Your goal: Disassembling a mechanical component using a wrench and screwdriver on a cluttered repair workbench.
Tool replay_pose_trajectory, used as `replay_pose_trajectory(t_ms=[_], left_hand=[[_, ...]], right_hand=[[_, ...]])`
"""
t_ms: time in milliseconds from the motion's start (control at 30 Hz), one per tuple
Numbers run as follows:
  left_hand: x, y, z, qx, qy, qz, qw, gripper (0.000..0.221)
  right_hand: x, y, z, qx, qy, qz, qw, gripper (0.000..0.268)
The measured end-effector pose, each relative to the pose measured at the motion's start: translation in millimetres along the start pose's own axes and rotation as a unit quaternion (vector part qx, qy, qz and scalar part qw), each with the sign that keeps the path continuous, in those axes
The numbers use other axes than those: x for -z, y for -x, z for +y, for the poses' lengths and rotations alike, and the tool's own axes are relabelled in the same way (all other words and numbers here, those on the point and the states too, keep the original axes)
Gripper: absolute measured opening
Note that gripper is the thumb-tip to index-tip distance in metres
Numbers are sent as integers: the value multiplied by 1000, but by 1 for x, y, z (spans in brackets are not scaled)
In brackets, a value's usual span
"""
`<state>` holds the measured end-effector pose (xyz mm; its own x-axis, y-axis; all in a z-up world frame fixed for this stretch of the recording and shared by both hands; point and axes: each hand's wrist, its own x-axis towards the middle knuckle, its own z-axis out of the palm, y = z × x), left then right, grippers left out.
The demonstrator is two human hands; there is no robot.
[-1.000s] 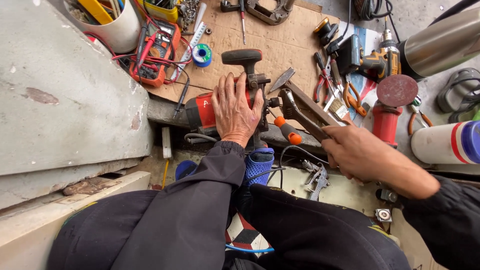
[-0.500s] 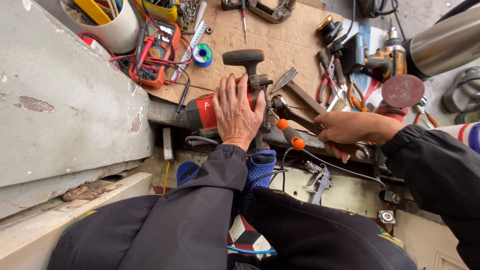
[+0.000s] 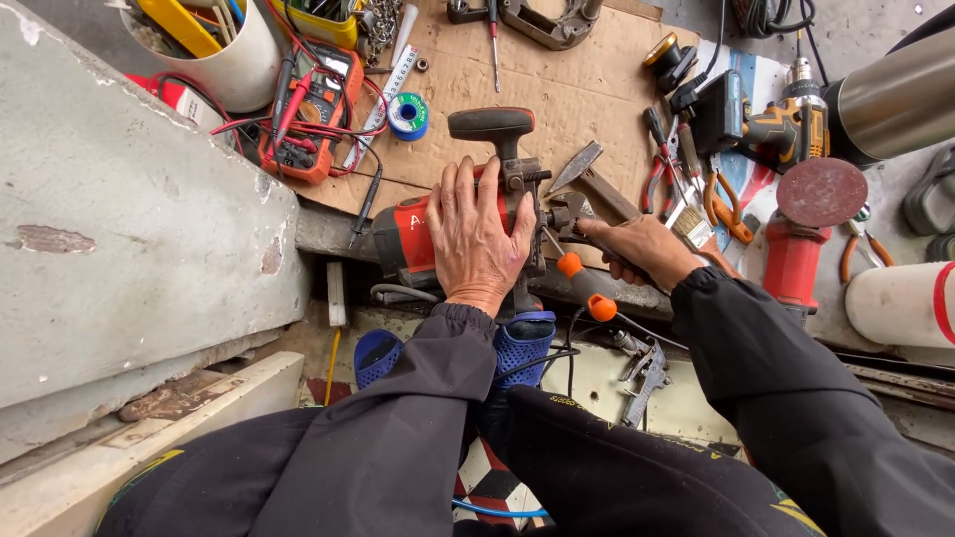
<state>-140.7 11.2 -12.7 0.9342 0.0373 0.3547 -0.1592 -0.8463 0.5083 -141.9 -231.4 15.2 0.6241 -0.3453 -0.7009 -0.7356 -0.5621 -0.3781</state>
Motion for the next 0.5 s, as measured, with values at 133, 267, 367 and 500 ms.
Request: replay_pose_trajectory(t_ms=[133, 267, 367, 500], left_hand=[[1, 0, 1, 0, 8, 0, 1000, 60], [-1, 1, 0, 0, 7, 3, 1000, 60], [-2, 1, -1, 0, 4, 3, 1000, 60], [-2, 1, -1, 2, 4, 6, 1000, 60]], right_hand=[[13, 11, -1, 2, 48, 40, 998, 75], [47, 32, -7, 71, 116, 84, 987, 64], [68, 46, -23, 91, 199, 110, 969, 58], [71, 65, -48, 81, 347, 123, 926, 54]])
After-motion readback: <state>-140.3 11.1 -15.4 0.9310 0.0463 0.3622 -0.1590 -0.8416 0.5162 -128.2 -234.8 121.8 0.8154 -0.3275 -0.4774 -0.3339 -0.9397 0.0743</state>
